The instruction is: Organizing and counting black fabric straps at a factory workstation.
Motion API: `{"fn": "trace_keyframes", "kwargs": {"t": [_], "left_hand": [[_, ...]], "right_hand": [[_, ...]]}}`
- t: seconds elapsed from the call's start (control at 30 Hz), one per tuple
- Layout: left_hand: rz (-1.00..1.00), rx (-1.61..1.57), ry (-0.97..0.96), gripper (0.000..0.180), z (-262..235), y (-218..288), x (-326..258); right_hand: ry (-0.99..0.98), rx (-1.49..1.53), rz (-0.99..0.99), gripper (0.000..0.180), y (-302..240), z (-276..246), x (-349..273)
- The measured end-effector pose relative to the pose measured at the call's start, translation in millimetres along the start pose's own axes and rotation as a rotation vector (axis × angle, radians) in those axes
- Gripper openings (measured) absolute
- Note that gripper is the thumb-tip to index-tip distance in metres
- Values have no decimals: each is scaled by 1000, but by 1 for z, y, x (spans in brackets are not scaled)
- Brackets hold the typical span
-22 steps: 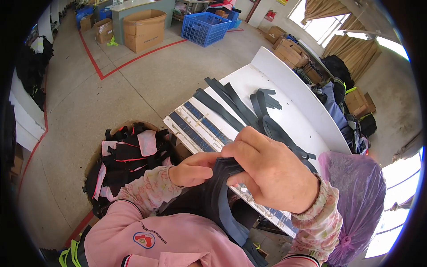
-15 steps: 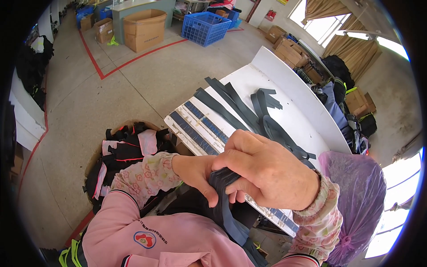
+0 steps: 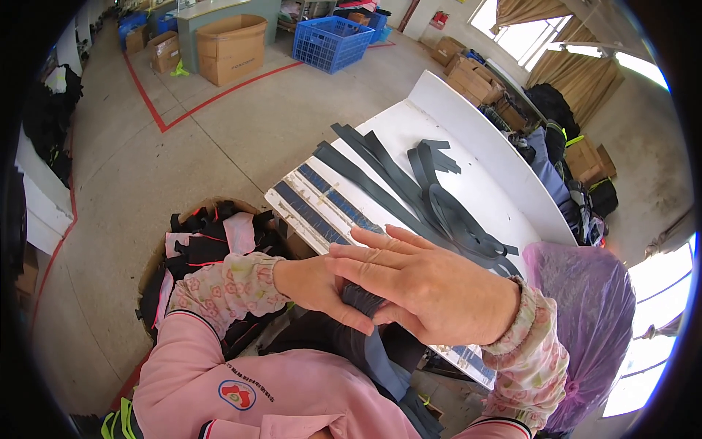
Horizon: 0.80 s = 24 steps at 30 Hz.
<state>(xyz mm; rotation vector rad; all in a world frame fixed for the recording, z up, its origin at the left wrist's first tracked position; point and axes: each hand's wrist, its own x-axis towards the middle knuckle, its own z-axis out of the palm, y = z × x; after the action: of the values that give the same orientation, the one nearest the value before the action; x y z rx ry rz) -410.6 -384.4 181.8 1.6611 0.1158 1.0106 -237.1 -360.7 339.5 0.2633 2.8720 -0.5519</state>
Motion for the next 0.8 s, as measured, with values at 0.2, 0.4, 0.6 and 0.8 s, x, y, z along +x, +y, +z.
{"fn": "trace_keyframes", "kwargs": {"t": [0.2, 0.4, 0.6, 0.8], "left_hand": [[-219, -329, -1, 42, 4, -2, 2], [-244, -321, 7, 41, 6, 2, -1], [-204, -210, -36, 41, 2, 0, 1], [-156, -256, 7, 43, 0, -5, 0]], "right_hand": [[317, -151, 27, 91, -14, -22, -10], [280, -168, -10, 95, -9, -31, -14], [-111, -153, 58, 95, -11, -22, -4], [-18, -171, 64, 83, -8, -11, -3]]}}
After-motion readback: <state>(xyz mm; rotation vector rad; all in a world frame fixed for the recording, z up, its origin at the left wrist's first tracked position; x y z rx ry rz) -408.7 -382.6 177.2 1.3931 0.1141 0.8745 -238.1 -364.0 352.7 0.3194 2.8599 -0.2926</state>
